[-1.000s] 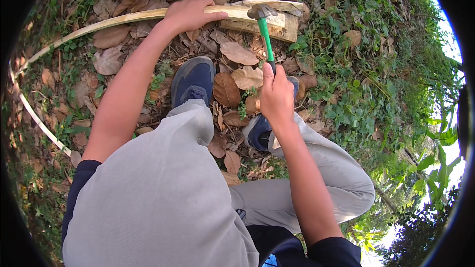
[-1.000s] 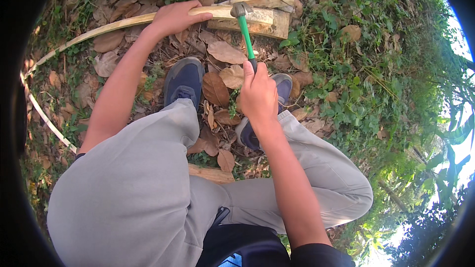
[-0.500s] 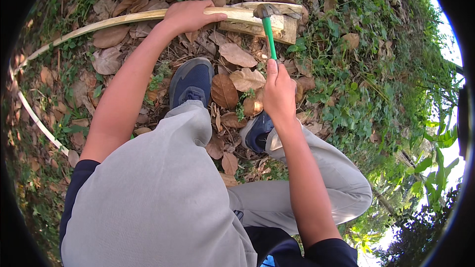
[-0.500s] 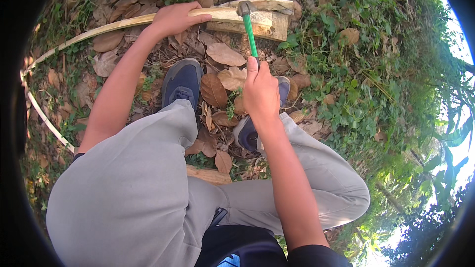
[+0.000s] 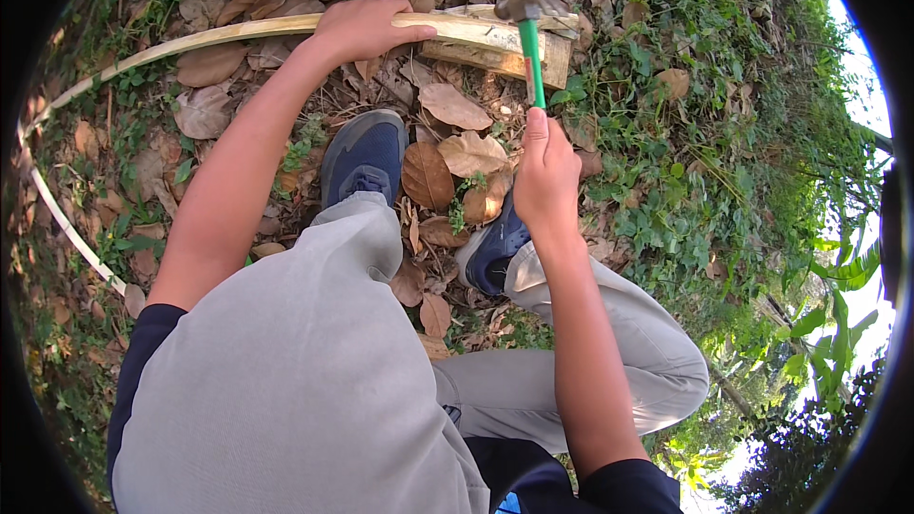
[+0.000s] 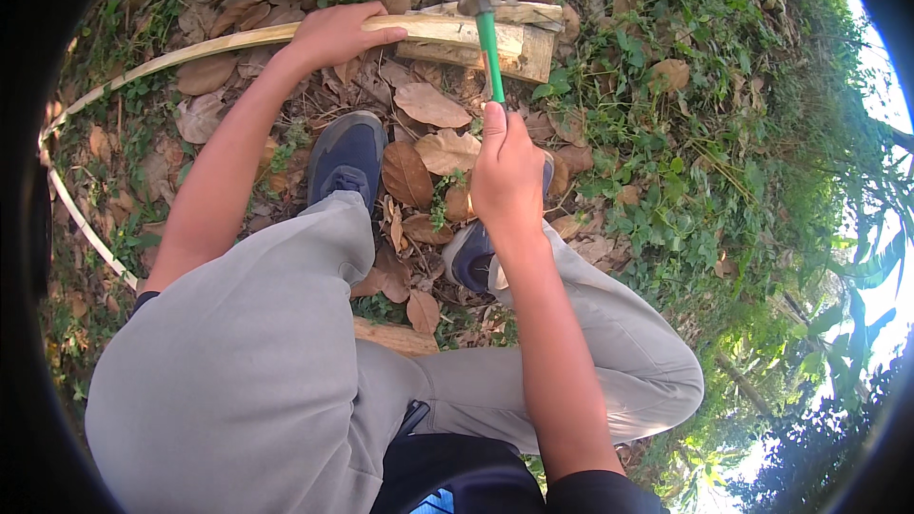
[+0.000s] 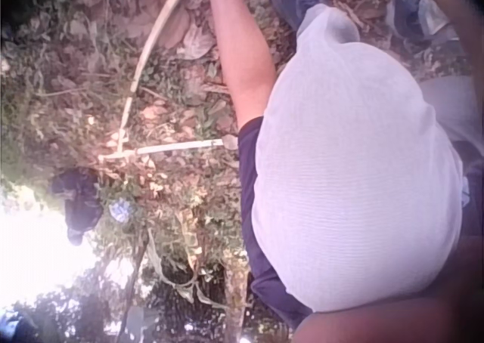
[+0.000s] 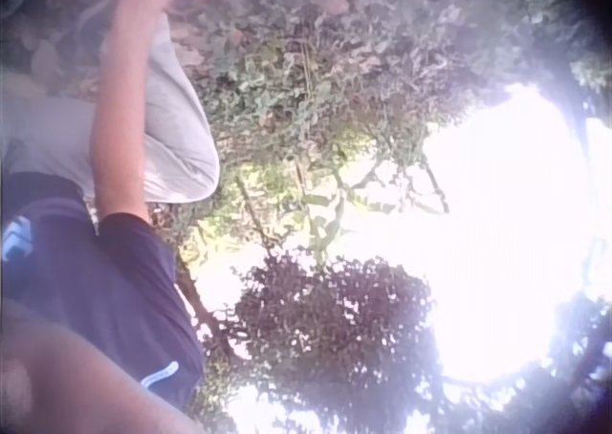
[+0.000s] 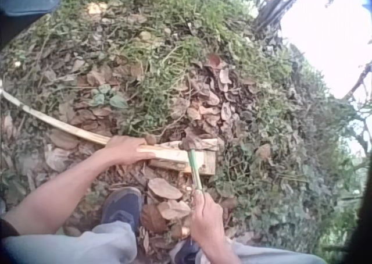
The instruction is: The person sits on the forest floor and uses a small axe to repeatedly strike a long, thin piece of wood resting on a larger log. The person holds the wood steady with one hand while swinging the axe with the other to split or shape the material.
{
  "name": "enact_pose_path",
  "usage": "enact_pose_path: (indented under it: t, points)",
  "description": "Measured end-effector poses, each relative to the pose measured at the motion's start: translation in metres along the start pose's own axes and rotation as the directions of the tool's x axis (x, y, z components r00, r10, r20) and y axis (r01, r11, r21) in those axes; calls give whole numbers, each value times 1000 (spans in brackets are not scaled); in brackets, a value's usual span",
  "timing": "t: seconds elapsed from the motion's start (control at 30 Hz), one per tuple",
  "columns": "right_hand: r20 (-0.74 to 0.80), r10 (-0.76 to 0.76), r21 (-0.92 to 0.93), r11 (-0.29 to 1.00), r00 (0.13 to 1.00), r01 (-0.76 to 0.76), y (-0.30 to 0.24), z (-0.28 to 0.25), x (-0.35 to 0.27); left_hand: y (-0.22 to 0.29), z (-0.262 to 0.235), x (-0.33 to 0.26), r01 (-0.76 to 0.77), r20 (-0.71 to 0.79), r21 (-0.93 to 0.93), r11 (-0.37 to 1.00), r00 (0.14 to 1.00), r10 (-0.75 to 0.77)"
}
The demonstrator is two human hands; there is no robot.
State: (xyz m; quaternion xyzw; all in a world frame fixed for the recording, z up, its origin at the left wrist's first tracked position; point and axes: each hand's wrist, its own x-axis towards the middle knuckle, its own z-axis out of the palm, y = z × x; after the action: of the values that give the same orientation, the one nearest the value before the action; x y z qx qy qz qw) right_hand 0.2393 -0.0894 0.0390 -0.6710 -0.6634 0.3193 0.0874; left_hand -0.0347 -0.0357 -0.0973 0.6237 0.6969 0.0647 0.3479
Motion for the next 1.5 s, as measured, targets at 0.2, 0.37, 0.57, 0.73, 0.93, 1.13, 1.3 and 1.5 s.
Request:
enact_pose_path:
  t: [0.2, 0.37, 0.57, 0.73, 0.93, 1.13, 1.3, 1.5]
  points:
    - [48, 62, -77, 995, 997, -59, -31, -21, 0, -1, -4, -4, 11, 19, -1, 1000, 1000, -11]
    - [-185, -160, 107, 978, 970, 182, -41, -21, -1, 0, -6, -2, 44, 86, -32, 999, 995, -41]
    - [23, 73, -142, 987, 997, -69, 8, 12, -1, 0, -2, 0, 0, 23, 8, 1000, 1000, 0]
    - [-92, 19, 33, 999, 996, -16, -9, -15, 7, -3, -3, -2, 17, 35, 2, 1000, 999, -17]
    - [-210, -111, 184, 971, 971, 151, -18, -27, 11, -4, -2, 0, 34, 64, -2, 999, 997, -33]
    - [62, 41, -161, 986, 997, -30, 16, -9, 3, 0, 1, 0, -2, 20, -4, 1000, 1000, 2]
    - [-31, -73, -27, 997, 997, 72, -28, -41, 4, -3, -2, -2, 1, 38, 12, 1000, 999, -1]
    - [-154, -214, 115, 966, 965, 233, -18, -25, 3, 2, -1, 1, 27, 42, 2, 1000, 999, -27]
